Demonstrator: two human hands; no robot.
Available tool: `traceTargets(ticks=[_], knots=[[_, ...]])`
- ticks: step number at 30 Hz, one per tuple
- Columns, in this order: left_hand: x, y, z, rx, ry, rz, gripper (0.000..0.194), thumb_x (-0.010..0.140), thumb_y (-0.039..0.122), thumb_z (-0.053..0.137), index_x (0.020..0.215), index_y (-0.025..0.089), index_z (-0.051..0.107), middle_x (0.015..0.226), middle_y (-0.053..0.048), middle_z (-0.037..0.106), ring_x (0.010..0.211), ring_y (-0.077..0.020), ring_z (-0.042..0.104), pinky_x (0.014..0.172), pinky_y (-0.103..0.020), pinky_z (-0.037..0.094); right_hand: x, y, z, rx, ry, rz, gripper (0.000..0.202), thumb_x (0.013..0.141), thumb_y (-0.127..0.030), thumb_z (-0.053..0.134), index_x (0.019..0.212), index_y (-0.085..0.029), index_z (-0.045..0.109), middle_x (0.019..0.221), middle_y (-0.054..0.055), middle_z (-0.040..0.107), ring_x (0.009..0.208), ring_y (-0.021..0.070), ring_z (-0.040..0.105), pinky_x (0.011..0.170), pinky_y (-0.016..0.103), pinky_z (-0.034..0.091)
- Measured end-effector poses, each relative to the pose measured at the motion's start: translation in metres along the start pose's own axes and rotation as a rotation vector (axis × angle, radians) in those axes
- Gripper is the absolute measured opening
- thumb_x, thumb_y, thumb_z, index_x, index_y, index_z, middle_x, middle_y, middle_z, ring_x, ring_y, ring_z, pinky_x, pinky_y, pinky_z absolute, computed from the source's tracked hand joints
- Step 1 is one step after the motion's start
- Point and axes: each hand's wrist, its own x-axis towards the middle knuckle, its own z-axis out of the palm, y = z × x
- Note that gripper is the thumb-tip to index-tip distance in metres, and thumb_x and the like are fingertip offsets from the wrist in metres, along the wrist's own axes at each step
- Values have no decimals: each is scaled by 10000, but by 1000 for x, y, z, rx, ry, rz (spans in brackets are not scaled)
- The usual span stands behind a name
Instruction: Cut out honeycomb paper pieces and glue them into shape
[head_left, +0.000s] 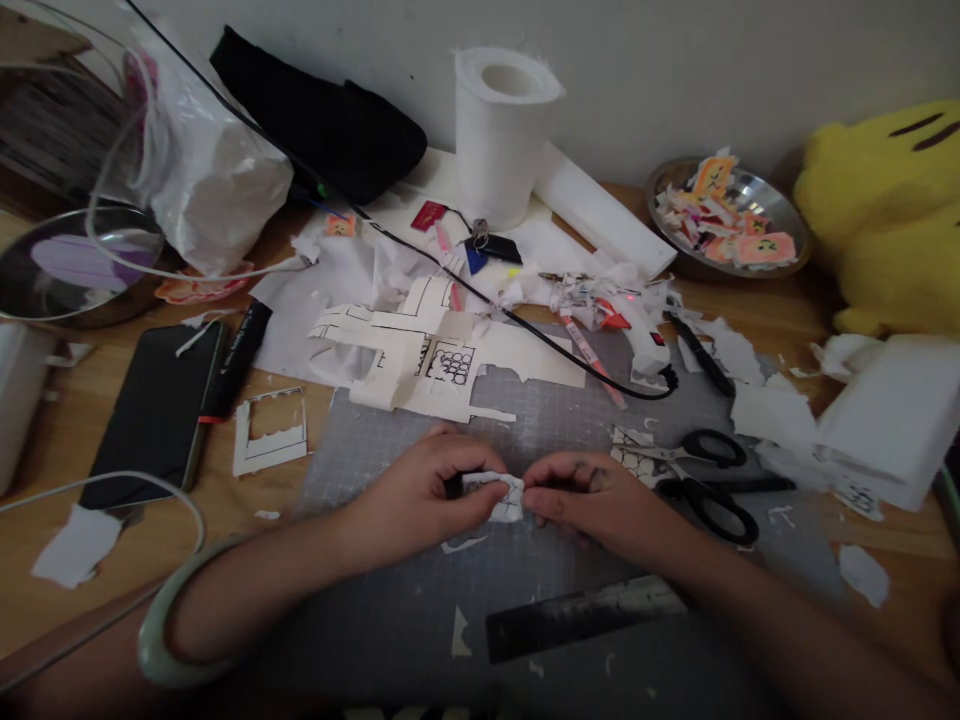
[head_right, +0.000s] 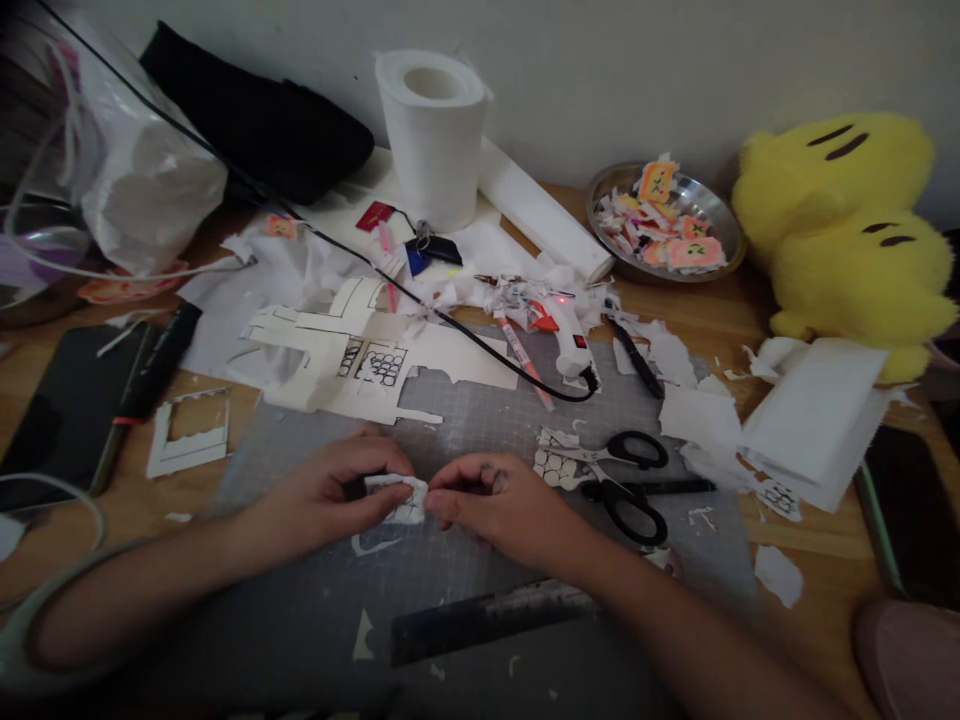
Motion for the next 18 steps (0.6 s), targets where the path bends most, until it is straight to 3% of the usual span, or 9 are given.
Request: traceTargets(ticks=[10, 18], knots=[[1, 0, 2, 42, 4, 54, 200, 820, 262, 488, 675, 172, 593, 585, 30, 576, 606, -113, 526, 647, -242, 363, -2, -2, 4, -43, 70, -45, 132, 763, -298, 624, 765, -166, 610, 599, -57, 489, 462, 42, 359, 403, 173, 259], [-2, 0, 2, 23, 28, -30, 190, 814, 281, 489, 714, 179, 614, 639, 18, 605, 659, -129, 537, 658, -244, 374, 3, 3, -2, 52, -32, -31, 171, 743, -334, 631, 772, -166, 622, 622, -43, 542, 421, 40, 373, 387, 186, 290]])
